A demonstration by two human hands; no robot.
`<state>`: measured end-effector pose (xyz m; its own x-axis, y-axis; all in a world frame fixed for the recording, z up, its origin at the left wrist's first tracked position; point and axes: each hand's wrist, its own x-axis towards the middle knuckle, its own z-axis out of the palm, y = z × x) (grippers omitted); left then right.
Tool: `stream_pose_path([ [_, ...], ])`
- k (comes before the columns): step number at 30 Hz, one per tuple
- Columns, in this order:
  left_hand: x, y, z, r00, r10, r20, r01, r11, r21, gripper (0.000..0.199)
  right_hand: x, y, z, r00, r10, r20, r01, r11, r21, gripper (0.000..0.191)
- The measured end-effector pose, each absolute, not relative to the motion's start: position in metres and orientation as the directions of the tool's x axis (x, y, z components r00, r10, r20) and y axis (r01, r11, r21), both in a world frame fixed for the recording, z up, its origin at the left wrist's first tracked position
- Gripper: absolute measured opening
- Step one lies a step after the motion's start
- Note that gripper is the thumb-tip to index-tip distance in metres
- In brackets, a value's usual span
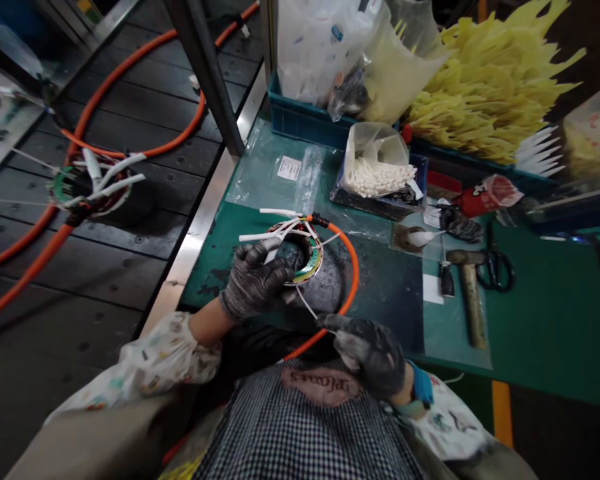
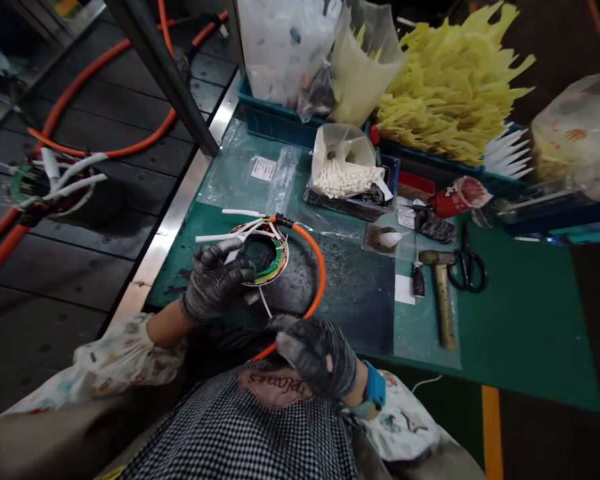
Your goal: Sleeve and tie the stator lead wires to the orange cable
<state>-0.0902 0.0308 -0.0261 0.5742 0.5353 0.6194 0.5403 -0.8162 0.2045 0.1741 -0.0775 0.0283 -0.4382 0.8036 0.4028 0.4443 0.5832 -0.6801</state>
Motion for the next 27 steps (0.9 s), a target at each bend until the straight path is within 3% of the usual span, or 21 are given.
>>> stream_pose_path([
  [2,-0.095,0.032,-0.03,0.594,0.552,0.586,0.502,-0.823,0.267,0.026,0.164,-0.061,0.018,-0.44,0.737,0.513,0.54,0.674,-0.504,0.027],
  [4,-0.099,0.034,-0.031,0.61,0.579,0.541,0.479,-0.813,0.33,0.027,0.152,-0.044,0.006,-0.373,0.745,0.553,0.656,0.633,-0.411,0.02],
  [8,-0.102,0.039,-0.028,0.629,0.561,0.538,0.45,-0.827,0.337,0.025,0.135,-0.013,-0.008,-0.189,0.885,0.426,0.799,0.391,-0.457,0.044],
  [10,-0.101,0.041,-0.026,0.612,0.527,0.589,0.425,-0.848,0.316,0.027,0.13,0.0,-0.006,-0.181,0.928,0.326,0.814,0.328,-0.48,0.039],
  [13,-0.1,0.043,-0.027,0.582,0.528,0.618,0.447,-0.843,0.299,0.026,0.127,0.015,0.001,-0.224,0.946,0.234,0.658,0.324,-0.68,0.026],
  [15,-0.1,0.042,-0.029,0.594,0.552,0.585,0.472,-0.828,0.301,0.026,0.131,0.021,0.007,-0.211,0.958,0.196,0.456,0.274,-0.846,0.026],
  [17,-0.1,0.042,-0.032,0.612,0.565,0.553,0.48,-0.821,0.309,0.025,0.136,0.025,0.012,-0.242,0.959,0.146,0.279,0.213,-0.937,0.028],
  [20,-0.101,0.041,-0.035,0.602,0.563,0.566,0.482,-0.821,0.305,0.023,0.144,0.027,0.015,-0.34,0.936,0.095,0.193,0.168,-0.967,0.022],
  [23,-0.1,0.042,-0.035,0.58,0.534,0.615,0.479,-0.834,0.273,0.019,0.144,0.027,0.014,-0.308,0.946,0.1,0.162,0.156,-0.975,0.014],
  [27,-0.098,0.041,-0.032,0.605,0.552,0.574,0.5,-0.824,0.266,0.024,0.141,0.024,0.009,-0.275,0.95,0.148,0.147,0.194,-0.97,0.011],
])
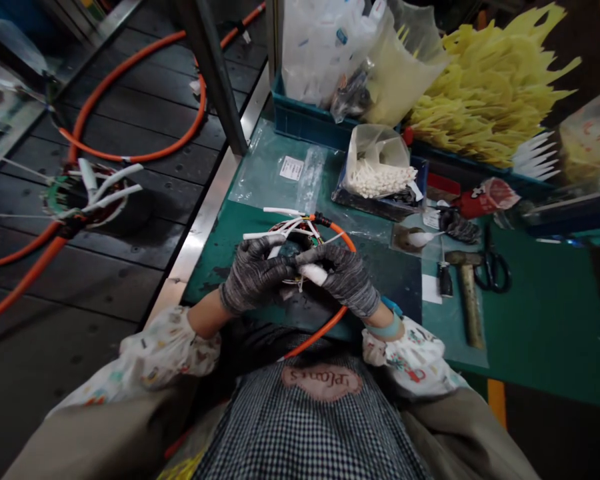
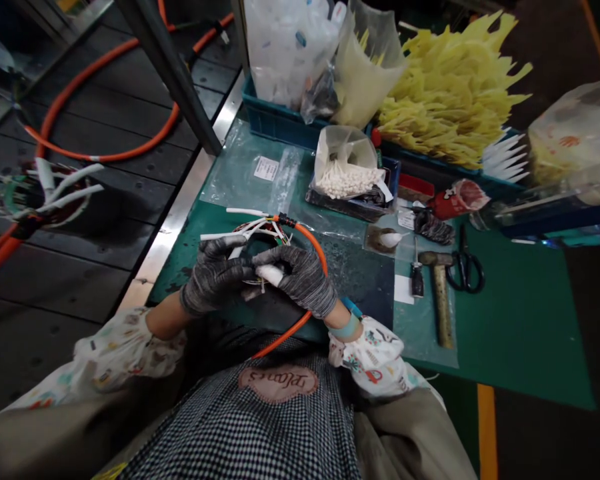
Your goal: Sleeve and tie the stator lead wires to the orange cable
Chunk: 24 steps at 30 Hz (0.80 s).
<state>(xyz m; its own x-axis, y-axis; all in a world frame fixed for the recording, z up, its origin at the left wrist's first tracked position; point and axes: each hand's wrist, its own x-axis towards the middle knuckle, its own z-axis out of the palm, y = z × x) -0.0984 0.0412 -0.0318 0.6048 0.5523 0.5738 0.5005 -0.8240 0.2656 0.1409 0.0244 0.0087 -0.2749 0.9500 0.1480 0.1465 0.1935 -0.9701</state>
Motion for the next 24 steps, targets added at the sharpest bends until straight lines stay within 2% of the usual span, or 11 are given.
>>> stream_pose_path([
  [4,-0.098,0.04,-0.029,0.582,0.571,0.579,0.529,-0.807,0.263,0.029,0.146,0.02,0.0,-0.354,0.902,0.245,0.217,0.334,-0.917,0.015],
  [6,-0.097,0.039,-0.029,0.568,0.556,0.607,0.513,-0.816,0.267,0.027,0.151,0.017,-0.005,-0.464,0.83,0.308,0.268,0.463,-0.845,0.017],
  [8,-0.096,0.04,-0.032,0.556,0.542,0.63,0.494,-0.825,0.274,0.027,0.154,0.012,-0.01,-0.541,0.781,0.312,0.346,0.545,-0.763,0.017],
  [12,-0.096,0.04,-0.035,0.566,0.552,0.612,0.465,-0.827,0.316,0.027,0.157,0.001,-0.013,-0.5,0.84,0.212,0.492,0.477,-0.728,0.014],
  [16,-0.096,0.034,-0.033,0.571,0.641,0.513,0.485,-0.768,0.419,0.022,0.148,-0.009,-0.007,-0.57,0.782,0.251,0.39,0.526,-0.756,0.018],
  [18,-0.096,0.031,-0.034,0.562,0.669,0.487,0.508,-0.744,0.434,0.021,0.132,-0.009,-0.005,-0.466,0.807,0.363,0.364,0.548,-0.753,0.023],
  [21,-0.095,0.028,-0.041,0.534,0.645,0.546,0.561,-0.754,0.342,0.013,0.101,0.003,-0.004,-0.062,0.868,0.493,0.434,0.468,-0.77,0.024],
  [24,-0.093,0.024,-0.047,0.53,0.584,0.615,0.573,-0.781,0.248,0.012,0.093,0.02,-0.001,0.224,0.837,0.499,0.444,0.368,-0.817,0.015],
])
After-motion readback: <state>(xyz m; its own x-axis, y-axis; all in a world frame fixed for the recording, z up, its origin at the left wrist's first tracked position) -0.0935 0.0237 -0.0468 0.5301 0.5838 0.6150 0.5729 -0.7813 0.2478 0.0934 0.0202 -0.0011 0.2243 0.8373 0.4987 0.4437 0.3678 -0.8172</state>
